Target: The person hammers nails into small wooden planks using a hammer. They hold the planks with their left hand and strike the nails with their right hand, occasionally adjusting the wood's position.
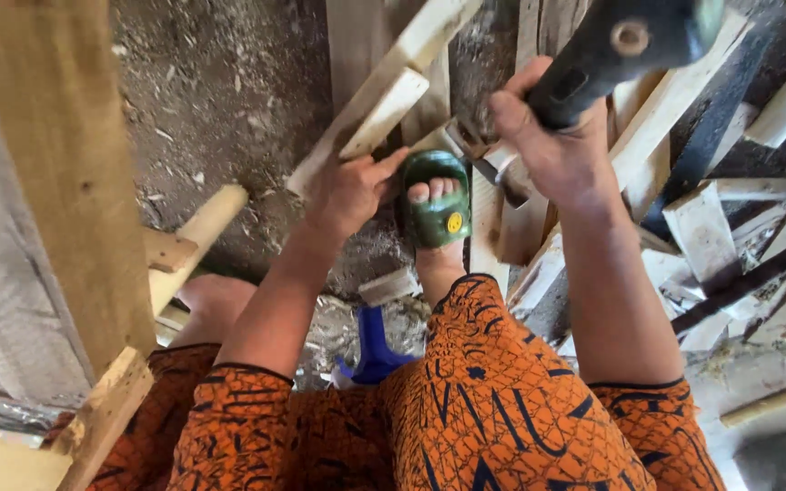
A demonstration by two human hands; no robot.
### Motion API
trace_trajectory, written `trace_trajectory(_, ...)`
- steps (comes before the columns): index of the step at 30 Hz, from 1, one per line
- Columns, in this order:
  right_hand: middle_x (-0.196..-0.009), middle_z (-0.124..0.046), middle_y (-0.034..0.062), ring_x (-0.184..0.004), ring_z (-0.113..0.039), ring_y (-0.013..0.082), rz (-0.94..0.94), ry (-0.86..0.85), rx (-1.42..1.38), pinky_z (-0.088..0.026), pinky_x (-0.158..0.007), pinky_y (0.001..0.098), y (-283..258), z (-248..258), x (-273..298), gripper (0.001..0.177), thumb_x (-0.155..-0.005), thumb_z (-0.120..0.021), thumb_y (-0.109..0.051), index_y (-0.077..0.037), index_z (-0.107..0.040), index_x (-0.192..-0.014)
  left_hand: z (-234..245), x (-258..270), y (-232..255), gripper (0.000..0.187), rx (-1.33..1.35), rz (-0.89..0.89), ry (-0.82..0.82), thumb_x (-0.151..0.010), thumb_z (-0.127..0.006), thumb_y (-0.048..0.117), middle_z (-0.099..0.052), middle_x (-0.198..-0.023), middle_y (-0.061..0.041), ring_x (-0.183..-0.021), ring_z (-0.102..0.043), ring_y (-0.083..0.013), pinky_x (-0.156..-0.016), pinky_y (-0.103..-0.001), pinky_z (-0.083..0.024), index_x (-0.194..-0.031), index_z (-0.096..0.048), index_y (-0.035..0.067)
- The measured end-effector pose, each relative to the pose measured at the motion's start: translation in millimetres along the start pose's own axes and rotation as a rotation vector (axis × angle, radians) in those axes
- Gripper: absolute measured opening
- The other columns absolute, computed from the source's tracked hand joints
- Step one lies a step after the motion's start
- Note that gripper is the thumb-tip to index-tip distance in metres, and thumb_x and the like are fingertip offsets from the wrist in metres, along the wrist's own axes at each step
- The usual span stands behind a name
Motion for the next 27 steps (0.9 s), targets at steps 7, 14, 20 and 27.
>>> trace_trajectory(7,-0.062,-0.044,0.0039,-0.055,-0.042,0.0118,0.011,0.27,-0.239,-0.039,-0.055,0.0241,14.5,10.1,35.8,0.01,-0.095,-0.056,-0.009,-0.007,-0.05,-0.086,-3.9,0.3,-5.5,0.041,0.041,0.155,0.147,-0.089,-0.052,0.012,-0.045,-0.061,-0.004,-0.051,-0.043,-0.0188,-0.05,-0.033,-0.037,-0.125,-0.06,0.029)
trace_trajectory(14,-0.062,-0.046,0.0104,-0.056,-0.042,0.0136,0.082,0.318,-0.14,-0.038,-0.057,0.0255,6.2,1.0,38.2,0.015,-0.093,-0.058,0.006,0.001,-0.051,-0.08,-17.7,8.4,20.2,0.046,-0.351,0.244,-0.057,-0.085,-0.052,0.007,-0.051,-0.093,-0.016,-0.059,-0.064,-0.0285,-0.042,-0.033,-0.054,-0.129,-0.05,0.019)
trace_trajectory(20,-0.056,-0.049,0.0102,-0.047,-0.042,0.017,0.177,0.224,0.058,-0.034,-0.048,0.0271,-8.4,-37.5,7.1,0.013,-0.09,-0.067,0.004,0.002,-0.06,-0.079,45.1,8.9,77.1,0.041,0.627,0.583,0.023,-0.094,-0.038,0.039,-0.051,-0.091,-0.016,-0.075,-0.062,-0.0367,-0.053,-0.041,-0.051,-0.114,-0.052,0.006)
trace_trajectory(27,-0.058,-0.051,0.0127,-0.047,-0.042,0.02,0.147,0.282,0.162,-0.038,-0.049,0.0288,-20.4,-44.6,5.9,0.017,-0.092,-0.064,-0.002,-0.003,-0.057,-0.076,-13.9,-26.0,57.6,0.031,-0.248,0.07,0.093,-0.085,-0.052,0.011,-0.041,-0.091,-0.006,-0.076,-0.058,-0.0296,-0.055,-0.042,-0.056,-0.116,-0.049,0.01)
Point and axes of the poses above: each hand's wrist, its own x-axis away from the middle knuckle, its own z-axis out of the back of the hand, y = z × x, the point moved 4 cm from there along -x, towards the middle knuckle
